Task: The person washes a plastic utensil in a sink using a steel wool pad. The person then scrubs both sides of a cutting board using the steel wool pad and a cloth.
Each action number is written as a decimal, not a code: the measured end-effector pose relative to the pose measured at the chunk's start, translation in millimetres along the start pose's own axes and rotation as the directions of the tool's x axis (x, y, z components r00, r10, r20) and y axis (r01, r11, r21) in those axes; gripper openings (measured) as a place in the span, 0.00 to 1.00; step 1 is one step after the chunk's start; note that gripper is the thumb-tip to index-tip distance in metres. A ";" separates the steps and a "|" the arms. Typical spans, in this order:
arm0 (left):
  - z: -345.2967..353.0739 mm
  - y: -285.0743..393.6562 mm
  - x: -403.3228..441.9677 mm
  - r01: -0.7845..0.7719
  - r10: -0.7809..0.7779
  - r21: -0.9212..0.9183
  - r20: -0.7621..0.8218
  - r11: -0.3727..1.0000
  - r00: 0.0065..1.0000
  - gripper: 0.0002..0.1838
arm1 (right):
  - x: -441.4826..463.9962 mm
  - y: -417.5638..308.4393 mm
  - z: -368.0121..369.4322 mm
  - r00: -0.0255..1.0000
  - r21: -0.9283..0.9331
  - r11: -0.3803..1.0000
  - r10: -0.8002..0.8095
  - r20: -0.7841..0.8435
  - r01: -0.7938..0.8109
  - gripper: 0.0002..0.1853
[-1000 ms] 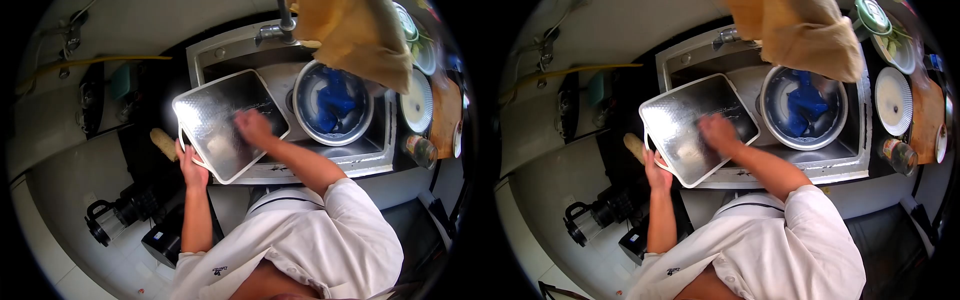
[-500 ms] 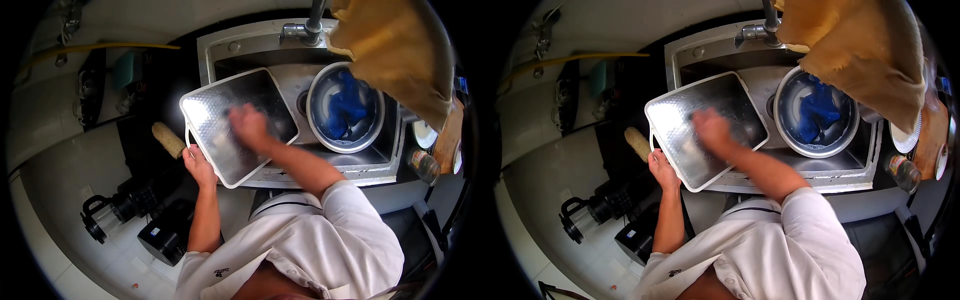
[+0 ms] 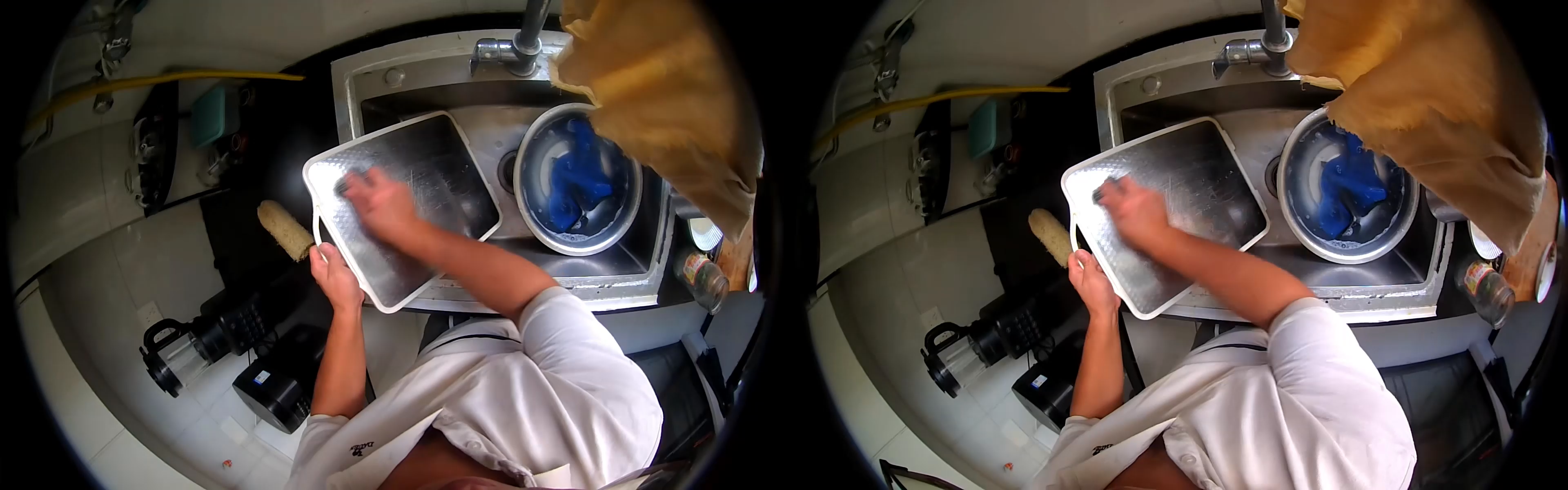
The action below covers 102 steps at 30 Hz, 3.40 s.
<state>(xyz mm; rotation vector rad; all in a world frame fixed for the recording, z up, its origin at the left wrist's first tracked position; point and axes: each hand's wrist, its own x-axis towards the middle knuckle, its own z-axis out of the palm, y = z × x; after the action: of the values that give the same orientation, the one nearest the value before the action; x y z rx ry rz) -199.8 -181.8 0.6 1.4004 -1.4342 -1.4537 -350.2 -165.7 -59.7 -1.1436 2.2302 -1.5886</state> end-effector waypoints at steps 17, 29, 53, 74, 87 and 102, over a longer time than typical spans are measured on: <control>15.4 0.2 -11.9 -0.001 0.001 -0.005 -0.025 1.000 1.000 0.11 | 43.0 -16.5 -2.2 0.973 0.034 0.999 -0.043 0.227 0.036 0.14; 12.0 -3.5 -15.3 -0.027 0.038 0.137 -0.082 0.990 0.996 0.17 | 46.4 -22.3 19.5 0.983 0.044 0.999 0.003 0.184 -0.012 0.14; 14.7 -5.0 -13.3 0.002 0.006 0.090 -0.090 0.996 0.996 0.19 | 74.4 177.9 -13.5 0.816 -0.326 0.782 0.575 0.051 -0.531 0.17; 17.5 19.8 -19.4 0.053 -0.049 0.029 -0.108 0.998 0.993 0.16 | -40.6 211.2 -32.1 0.755 -0.349 0.689 0.650 -0.089 -0.635 0.17; 5.4 16.8 -1.5 0.034 -0.024 0.135 -0.071 0.990 0.997 0.19 | 23.9 236.8 -18.7 0.892 -0.248 0.863 0.451 -0.010 -0.439 0.17; -3.1 55.3 23.3 0.001 0.003 0.185 -0.023 0.983 1.000 0.18 | -31.2 187.6 -18.0 0.644 -0.435 0.674 0.726 0.241 -0.597 0.17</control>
<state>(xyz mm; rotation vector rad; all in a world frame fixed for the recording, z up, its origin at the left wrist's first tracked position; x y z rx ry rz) -214.2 -215.0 48.5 1.5229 -1.5890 -1.3265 -428.8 -106.1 -223.2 -0.4802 2.2593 -0.6336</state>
